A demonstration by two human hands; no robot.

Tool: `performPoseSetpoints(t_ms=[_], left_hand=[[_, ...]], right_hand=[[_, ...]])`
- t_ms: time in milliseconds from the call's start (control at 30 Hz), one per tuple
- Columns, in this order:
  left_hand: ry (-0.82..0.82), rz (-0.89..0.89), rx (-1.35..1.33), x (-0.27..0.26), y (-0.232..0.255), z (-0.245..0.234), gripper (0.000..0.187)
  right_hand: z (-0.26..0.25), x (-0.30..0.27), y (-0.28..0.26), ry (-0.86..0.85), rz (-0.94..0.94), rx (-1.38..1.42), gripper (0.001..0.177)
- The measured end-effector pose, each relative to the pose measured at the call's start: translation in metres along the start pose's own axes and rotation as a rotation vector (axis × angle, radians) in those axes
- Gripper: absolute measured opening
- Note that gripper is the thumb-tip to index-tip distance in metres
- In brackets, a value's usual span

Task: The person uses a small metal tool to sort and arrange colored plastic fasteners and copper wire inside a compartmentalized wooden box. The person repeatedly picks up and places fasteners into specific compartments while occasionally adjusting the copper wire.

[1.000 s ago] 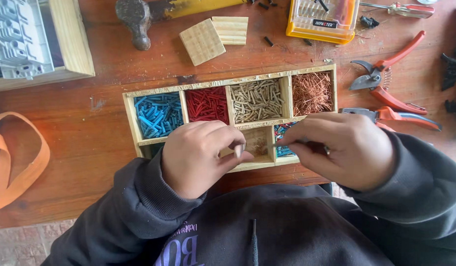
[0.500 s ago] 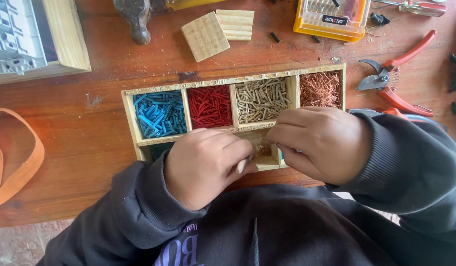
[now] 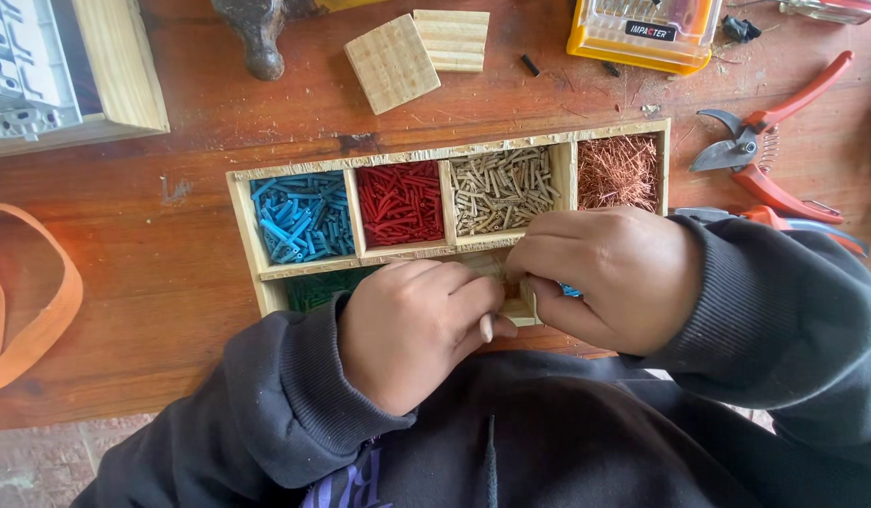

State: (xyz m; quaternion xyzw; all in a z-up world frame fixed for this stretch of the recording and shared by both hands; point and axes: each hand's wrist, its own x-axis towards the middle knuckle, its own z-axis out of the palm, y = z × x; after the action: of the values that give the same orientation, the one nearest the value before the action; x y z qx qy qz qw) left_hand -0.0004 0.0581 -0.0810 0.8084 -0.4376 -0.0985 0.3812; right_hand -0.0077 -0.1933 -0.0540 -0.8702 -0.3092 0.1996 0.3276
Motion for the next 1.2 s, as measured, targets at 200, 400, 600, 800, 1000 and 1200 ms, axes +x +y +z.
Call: performPoseSetpoints(t_ms=[200,400,600,800,1000,1200], left_hand=[[-0.033,-0.074,0.044,-0.006,0.0,0.005,0.018],[0.003,-0.081,0.017,-0.01,0.001,0.008,0.026],[-0.022,-0.102,0.01,-0.011,0.001,0.009,0.032],[-0.002,-0.096,0.02,-0.01,0.003,0.01,0.034],[-0.003,-0.078,0.009,-0.012,0.003,0.01,0.03],[-0.003,-0.098,-0.011,-0.011,0.003,0.011,0.03]], right_hand=[[-0.002,0.002,0.0,0.071,-0.104,-0.194,0.01],[-0.002,0.008,0.004,-0.062,-0.147,-0.374,0.012],[0.003,0.012,0.015,-0.137,-0.155,-0.402,0.011],[0.006,0.012,0.02,-0.203,-0.137,-0.368,0.01],[0.012,0.008,0.017,-0.165,-0.074,-0.352,0.009],[0.01,-0.003,0.002,-0.062,-0.109,-0.556,0.01]])
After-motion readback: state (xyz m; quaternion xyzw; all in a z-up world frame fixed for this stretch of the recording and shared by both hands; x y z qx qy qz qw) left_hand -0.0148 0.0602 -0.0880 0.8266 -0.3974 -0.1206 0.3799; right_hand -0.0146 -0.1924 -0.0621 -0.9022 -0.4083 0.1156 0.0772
